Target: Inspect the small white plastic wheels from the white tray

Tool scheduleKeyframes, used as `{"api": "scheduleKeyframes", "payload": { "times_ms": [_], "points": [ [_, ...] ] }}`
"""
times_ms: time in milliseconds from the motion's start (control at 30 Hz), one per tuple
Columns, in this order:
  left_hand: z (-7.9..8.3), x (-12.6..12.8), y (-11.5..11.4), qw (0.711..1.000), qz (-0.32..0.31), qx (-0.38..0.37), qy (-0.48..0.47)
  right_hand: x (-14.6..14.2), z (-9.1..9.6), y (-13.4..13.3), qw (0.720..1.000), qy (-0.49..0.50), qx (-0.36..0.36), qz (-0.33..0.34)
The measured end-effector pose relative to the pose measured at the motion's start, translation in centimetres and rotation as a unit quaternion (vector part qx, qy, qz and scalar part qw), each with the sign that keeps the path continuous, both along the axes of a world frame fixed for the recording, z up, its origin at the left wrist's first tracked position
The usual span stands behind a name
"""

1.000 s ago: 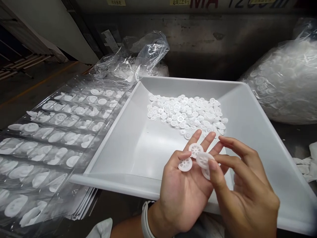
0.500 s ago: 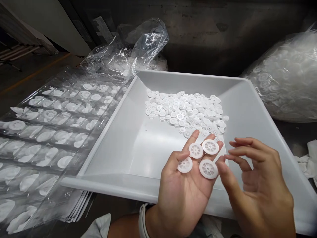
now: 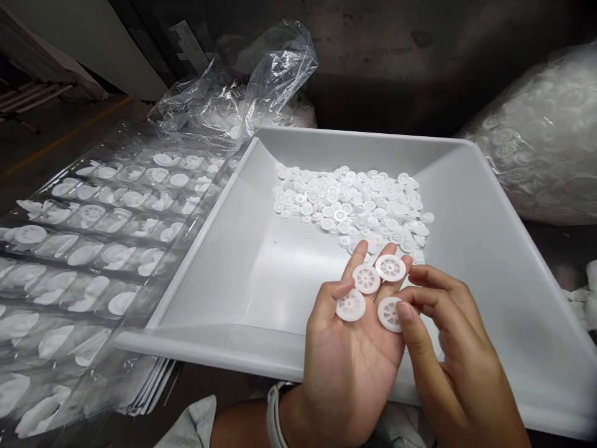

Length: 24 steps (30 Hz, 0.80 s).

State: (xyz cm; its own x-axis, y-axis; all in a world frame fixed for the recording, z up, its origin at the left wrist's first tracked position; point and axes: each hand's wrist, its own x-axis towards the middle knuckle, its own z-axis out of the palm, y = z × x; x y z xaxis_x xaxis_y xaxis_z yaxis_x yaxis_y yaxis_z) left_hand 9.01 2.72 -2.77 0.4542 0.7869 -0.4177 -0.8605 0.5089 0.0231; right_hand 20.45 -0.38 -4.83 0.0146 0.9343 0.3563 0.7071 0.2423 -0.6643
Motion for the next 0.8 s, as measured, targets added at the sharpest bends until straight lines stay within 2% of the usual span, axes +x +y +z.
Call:
{"api": "scheduleKeyframes", "payload": {
  "times_ms": [267,467,600,700,800],
  "points": [
    [0.7,0.1,0.0,1.0,0.015,0.005,-0.004,-0.4,0.2,-0.4,0.997,0.051,0.005,-0.049],
    [0.7,-0.1,-0.2,0.999,0.022,0.023,-0.029,-1.0,0.4,-0.8,0.99,0.114,0.025,-0.081],
    [0.6,-0.1,-0.3,0.999,0.009,0.029,-0.029,-1.3,0.9,-1.0,0.996,0.056,0.054,-0.048],
    [0.4,-0.1,-0.4,0.999,-0.003,0.033,-0.038,-1.3,1.4,-1.2,0.998,-0.021,0.057,-0.002],
    [0.3,-0.2,-0.6,0.998,-0.009,0.029,-0.049,-1.1,1.4,-1.3,0.997,-0.053,0.057,0.013]
  ]
}}
